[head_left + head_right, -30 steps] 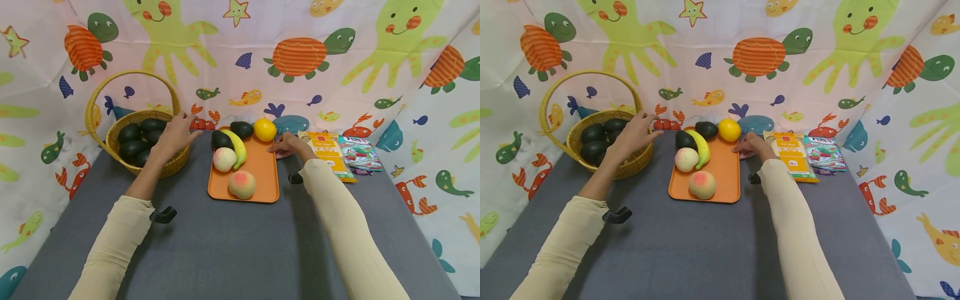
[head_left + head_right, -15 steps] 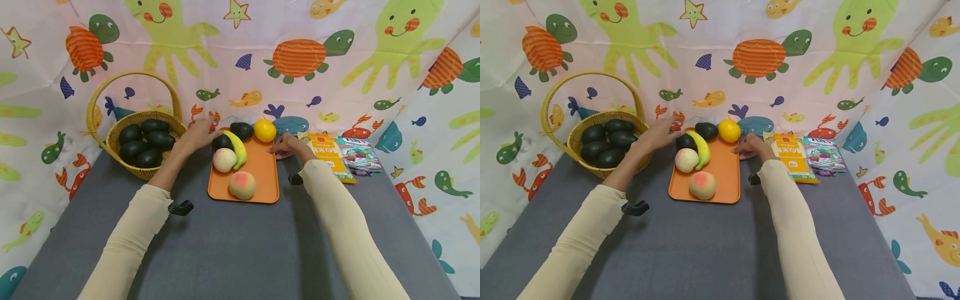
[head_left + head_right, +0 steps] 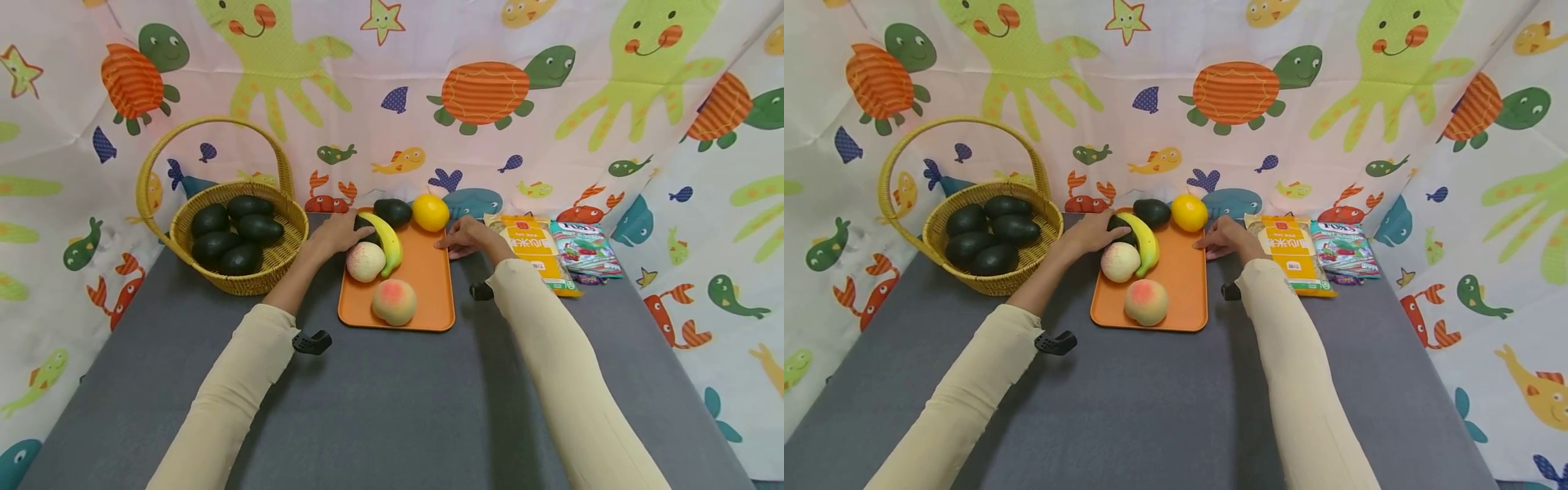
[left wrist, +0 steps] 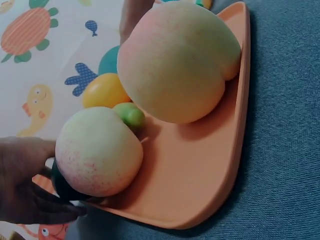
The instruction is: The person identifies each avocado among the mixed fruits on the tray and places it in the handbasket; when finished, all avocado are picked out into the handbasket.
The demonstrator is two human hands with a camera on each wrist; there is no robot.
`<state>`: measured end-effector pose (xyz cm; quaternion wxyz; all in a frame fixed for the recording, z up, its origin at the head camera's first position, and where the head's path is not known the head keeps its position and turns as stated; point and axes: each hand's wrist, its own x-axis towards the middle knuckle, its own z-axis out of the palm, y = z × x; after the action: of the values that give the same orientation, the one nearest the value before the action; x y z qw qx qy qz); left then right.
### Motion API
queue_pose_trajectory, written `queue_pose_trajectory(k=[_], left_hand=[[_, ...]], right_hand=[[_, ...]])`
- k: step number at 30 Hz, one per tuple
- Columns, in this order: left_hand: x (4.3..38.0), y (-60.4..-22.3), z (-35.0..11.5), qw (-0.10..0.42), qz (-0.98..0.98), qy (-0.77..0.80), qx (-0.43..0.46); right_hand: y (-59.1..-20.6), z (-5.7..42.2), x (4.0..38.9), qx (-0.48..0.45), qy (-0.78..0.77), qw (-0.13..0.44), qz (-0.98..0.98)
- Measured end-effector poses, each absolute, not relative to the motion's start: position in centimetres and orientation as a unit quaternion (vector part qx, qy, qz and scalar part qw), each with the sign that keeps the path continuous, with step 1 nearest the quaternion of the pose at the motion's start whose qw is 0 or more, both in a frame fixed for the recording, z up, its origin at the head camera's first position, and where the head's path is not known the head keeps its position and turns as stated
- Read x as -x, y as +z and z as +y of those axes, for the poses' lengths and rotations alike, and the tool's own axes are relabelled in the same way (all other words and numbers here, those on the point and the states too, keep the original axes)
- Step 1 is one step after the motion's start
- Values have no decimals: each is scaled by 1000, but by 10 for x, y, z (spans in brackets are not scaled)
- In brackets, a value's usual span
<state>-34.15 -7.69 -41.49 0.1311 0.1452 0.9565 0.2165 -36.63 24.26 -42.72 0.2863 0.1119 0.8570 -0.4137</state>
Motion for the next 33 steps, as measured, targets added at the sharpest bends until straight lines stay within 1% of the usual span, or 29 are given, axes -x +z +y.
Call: queue_pose_trajectory(k=[4,9,15,19,29,33], left_hand=[[341,-417,-76,125,953,230,-153],[341,-417,-76,84,952,241,-169],[337,-415,-77,52,949,262,-170],[336,-413,-76,15,946,273,-175],[325,-392,-88,-66,930,286,-222],[317,-378,-100,-81,926,293,-224]], right_hand=[[-424,244,365,-111,-414,285,858],[-425,244,366,-108,-412,287,858],[-427,241,366,-119,-414,292,854],[-426,242,365,-118,-412,292,855],[-422,242,364,-114,-409,289,858],[-424,242,364,-109,-409,290,859]])
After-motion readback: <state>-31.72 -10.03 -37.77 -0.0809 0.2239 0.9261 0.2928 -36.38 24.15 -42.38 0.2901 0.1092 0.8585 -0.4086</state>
